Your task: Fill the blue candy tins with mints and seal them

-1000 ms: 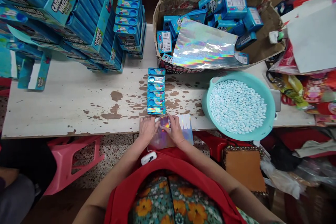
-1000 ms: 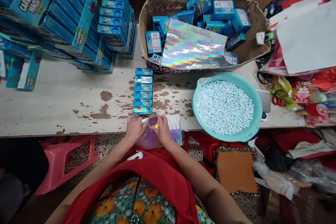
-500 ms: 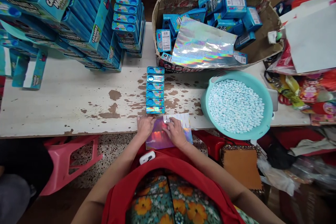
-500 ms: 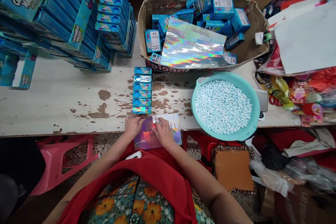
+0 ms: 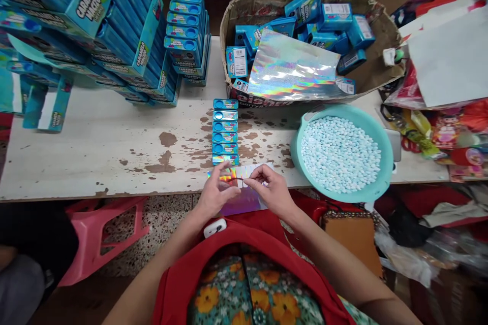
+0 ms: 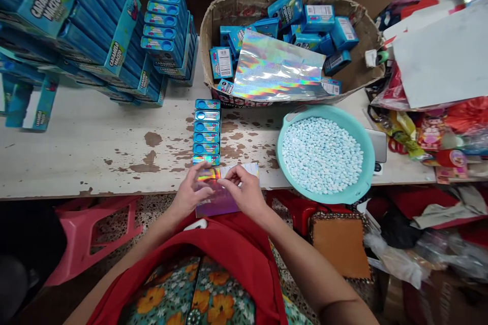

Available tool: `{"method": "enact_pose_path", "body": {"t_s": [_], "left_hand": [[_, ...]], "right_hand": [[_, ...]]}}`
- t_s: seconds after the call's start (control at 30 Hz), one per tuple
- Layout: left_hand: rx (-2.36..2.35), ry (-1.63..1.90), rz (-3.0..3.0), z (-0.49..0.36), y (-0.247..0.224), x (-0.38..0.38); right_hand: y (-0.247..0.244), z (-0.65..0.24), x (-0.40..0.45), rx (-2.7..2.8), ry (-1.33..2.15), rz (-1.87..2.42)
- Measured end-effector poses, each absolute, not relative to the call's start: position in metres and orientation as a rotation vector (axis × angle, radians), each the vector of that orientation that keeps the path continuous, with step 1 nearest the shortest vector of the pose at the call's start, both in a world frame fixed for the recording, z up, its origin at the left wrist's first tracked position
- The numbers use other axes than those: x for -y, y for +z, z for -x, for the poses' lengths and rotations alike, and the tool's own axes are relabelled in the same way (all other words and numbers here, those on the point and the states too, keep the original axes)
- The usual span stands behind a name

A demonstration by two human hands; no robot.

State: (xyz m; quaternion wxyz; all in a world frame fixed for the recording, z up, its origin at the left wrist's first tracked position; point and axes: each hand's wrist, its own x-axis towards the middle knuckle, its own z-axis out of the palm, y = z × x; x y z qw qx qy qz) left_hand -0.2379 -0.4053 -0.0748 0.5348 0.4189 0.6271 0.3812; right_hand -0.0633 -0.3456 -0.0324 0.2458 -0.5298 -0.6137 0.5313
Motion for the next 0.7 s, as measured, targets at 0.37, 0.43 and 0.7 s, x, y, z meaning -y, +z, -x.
{"method": "enact_pose_path", "body": {"t_s": [0.37,0.43,0.7], "left_hand": [[-1.556,0.914,-0.787,0.283,-0.072,0.364],[-1.567,0.907,-0.872,0.293,-0.074,0.351],[-1.703,0.761,-1.041,0.302,-0.122,0.328]], "right_hand": [[-0.069,0.120,0.322,1.637,1.238,1.526],[-0.075,0.129,0.312,1.700,1.060,1.567],[-0.111,0.144,0.292,1.548,0.948,1.714]]}}
